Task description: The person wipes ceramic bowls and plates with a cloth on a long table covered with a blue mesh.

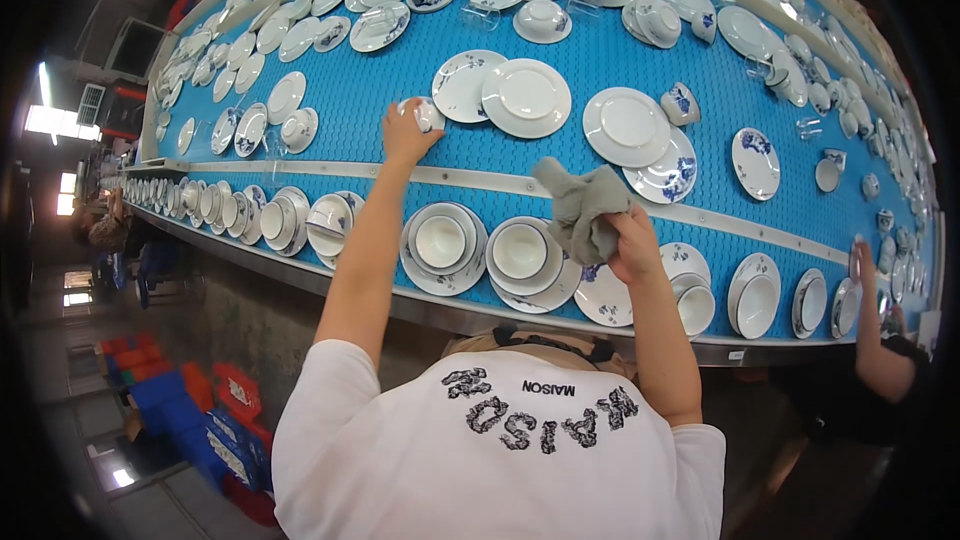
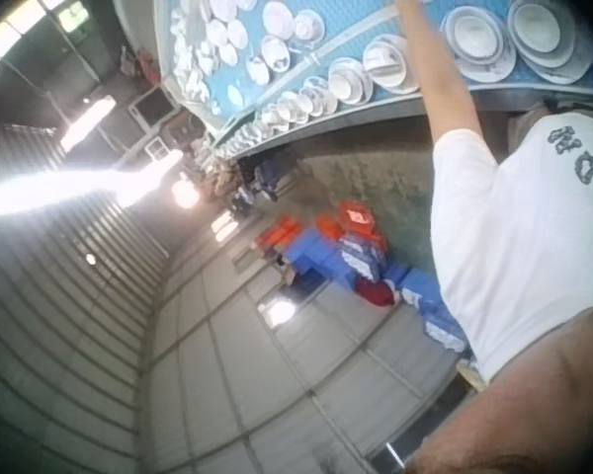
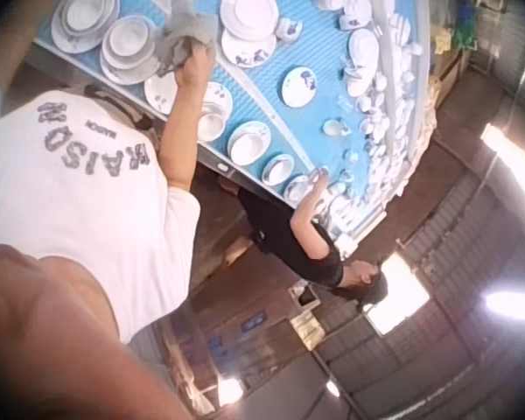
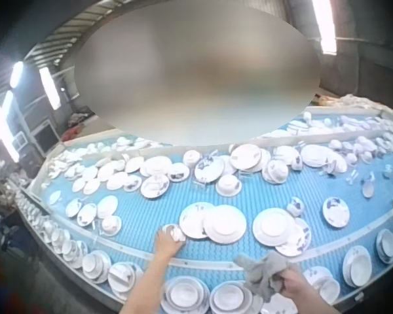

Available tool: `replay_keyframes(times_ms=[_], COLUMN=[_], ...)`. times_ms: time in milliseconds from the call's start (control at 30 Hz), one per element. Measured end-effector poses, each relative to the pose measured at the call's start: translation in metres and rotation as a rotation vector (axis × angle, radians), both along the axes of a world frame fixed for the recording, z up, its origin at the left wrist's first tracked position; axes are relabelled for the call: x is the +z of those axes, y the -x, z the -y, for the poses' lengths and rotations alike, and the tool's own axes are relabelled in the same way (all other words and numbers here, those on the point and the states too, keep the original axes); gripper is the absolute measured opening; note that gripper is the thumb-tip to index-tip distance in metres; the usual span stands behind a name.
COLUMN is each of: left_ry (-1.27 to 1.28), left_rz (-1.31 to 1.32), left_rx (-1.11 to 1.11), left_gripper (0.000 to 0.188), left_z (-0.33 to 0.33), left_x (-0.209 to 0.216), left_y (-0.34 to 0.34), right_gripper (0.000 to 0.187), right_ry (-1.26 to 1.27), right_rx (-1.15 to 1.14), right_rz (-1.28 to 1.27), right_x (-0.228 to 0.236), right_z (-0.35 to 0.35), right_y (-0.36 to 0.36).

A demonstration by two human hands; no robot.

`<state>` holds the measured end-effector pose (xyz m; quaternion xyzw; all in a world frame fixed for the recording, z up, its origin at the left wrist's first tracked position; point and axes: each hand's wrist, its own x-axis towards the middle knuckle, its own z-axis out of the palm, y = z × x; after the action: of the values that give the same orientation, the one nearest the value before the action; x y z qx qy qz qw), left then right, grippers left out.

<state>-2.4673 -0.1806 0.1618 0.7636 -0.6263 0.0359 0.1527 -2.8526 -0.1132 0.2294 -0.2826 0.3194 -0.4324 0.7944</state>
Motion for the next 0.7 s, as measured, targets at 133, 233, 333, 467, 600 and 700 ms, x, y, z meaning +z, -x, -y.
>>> replay_keyframes(times_ms=[133,233,333,467,600,700], left_ry=[-0.119,0.011,-0.071,-0.422,-0.381,-0.300], left_rz=[-0.338,-1.127,-0.452,0.031,0.162,-0.222], left_rx=[0.268,0.344,0.103,-0.053,0.058,0.033], left_gripper=[0.071,0.080,0.085,0.083,0.086,0.086], left_z=[0.009,-0.006,-0.019,-0.009,-0.017,-0.028], left_x=[0.006,0.004,0.001,0.034,0.041,0.054], left_y=[0.006,-0.051,-0.025,0.059,0.061,0.052], right_gripper=[0.028,0.029,0.030,0.029,0.030,0.039], right_ry=[-0.034,-0.085,-0.137,-0.153,-0.074,-0.151], right_rx=[0.022,0.004,-0.014,0.094,0.223,0.183], right_rz=[0.016,0.038,0.065,0.046,-0.111,-0.127], right_x=[0.011,0.015,0.019,0.009,0.014,0.013], right_z=[0.007,0.013,0.030,0.053,0.050,0.059], right_y=[-0.001,-0.007,-0.019,-0.024,-0.032,-0.037])
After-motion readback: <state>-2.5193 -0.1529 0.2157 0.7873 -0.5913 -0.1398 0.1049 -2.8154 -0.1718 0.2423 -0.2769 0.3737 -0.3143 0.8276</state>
